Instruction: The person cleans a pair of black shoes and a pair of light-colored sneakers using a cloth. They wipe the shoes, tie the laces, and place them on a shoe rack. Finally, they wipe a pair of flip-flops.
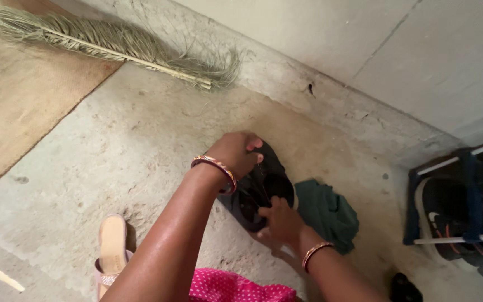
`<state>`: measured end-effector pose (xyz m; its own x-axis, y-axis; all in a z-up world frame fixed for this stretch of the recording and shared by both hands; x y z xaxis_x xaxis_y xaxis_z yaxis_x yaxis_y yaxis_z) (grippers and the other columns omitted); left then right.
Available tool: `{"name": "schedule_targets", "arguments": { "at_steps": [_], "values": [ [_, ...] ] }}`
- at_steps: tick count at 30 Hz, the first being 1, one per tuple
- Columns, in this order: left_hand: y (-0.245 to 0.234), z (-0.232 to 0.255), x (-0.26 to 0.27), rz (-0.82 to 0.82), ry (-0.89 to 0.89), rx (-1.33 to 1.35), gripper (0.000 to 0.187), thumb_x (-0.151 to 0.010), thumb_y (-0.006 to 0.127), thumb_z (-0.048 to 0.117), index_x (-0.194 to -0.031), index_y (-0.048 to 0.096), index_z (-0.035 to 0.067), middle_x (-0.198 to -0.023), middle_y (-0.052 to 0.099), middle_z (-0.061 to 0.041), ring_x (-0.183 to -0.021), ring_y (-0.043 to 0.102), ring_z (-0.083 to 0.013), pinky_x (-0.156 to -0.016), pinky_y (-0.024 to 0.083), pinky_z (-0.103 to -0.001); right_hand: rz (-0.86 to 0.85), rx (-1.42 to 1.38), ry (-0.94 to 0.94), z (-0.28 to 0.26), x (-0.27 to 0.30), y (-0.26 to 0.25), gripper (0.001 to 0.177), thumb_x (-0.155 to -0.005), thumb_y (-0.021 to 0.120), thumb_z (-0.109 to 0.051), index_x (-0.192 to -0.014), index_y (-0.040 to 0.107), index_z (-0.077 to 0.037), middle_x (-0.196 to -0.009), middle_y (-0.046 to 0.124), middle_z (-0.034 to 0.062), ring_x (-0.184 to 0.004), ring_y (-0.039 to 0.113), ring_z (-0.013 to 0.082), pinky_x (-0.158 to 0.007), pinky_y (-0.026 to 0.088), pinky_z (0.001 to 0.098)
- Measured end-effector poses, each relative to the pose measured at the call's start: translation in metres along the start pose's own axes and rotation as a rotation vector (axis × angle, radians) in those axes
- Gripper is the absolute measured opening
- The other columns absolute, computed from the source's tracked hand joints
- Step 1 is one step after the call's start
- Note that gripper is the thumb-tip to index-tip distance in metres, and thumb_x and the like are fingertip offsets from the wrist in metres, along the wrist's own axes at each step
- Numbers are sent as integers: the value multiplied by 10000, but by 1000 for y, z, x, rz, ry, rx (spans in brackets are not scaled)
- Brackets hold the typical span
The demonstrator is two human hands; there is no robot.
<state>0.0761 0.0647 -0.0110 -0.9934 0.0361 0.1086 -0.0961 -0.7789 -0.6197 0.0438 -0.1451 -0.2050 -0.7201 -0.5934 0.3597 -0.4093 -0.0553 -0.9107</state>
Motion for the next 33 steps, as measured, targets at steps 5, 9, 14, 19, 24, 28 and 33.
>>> {"name": "schedule_targets", "arguments": {
  "at_steps": [5,9,14,19,24,28,33],
  "values": [
    [-17,-17,3,76,-81,80,384,-829,748,254,-1185,716,113,-1146,747,-131,-1092,711,-300,-940,539,-389,199,-202,-51,19,-11,13,533,-724,832,-560,-937,714,-85,-992,675,230,-1014,639,405,-878,534,477],
    [-33,-17,-4,197,-7,59,349,-843,742,252,-1160,740,105,-1117,754,-140,-1056,712,-317,-913,543,-397,478,-216,-132,13,-23,-33,541,-771,807,-539,-837,710,-10,-896,679,237,-881,619,453,-747,498,519],
    [-73,-13,4,727,125,294,306,-894,692,172,-1183,722,76,-1020,770,-118,-847,753,-250,-793,582,-367,346,-809,327,20,-22,-140,464,-812,768,-489,-796,679,-34,-621,650,60,-524,582,166,-492,477,395],
    [-87,-23,12,793,45,443,261,-902,691,139,-1153,699,65,-921,757,-85,-768,739,-189,-717,584,-332,725,-875,219,-9,11,-263,401,-882,751,-471,-778,674,-91,-617,575,-36,-523,461,85,-463,359,304],
    [-87,-18,14,790,45,440,255,-901,690,124,-1148,704,63,-908,756,-77,-765,737,-170,-707,588,-317,1104,-401,46,-24,28,-271,599,-925,845,-420,-747,507,41,-678,425,110,-636,394,199,-550,357,378],
    [-82,-18,10,762,49,479,269,-902,680,121,-1164,698,63,-904,761,-71,-772,744,-162,-710,589,-308,727,-504,187,-17,-5,-144,381,-856,780,-364,-718,635,-40,-732,590,128,-581,571,245,-592,469,423],
    [-72,-14,4,723,24,493,287,-898,684,131,-1175,694,57,-901,759,-82,-772,742,-181,-701,589,-318,488,-209,-198,-26,6,-14,400,-793,794,-403,-840,693,-18,-854,679,216,-849,644,425,-771,506,488]
  ]
}}
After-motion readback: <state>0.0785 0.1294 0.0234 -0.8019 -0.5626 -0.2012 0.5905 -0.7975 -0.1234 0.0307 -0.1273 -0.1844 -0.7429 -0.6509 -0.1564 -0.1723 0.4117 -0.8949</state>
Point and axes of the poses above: each hand's wrist, its own x-axis away from the middle knuckle, its own y-axis out of the palm, z = x × y, the point moved 6 cm from there along -x, towards the middle knuckle
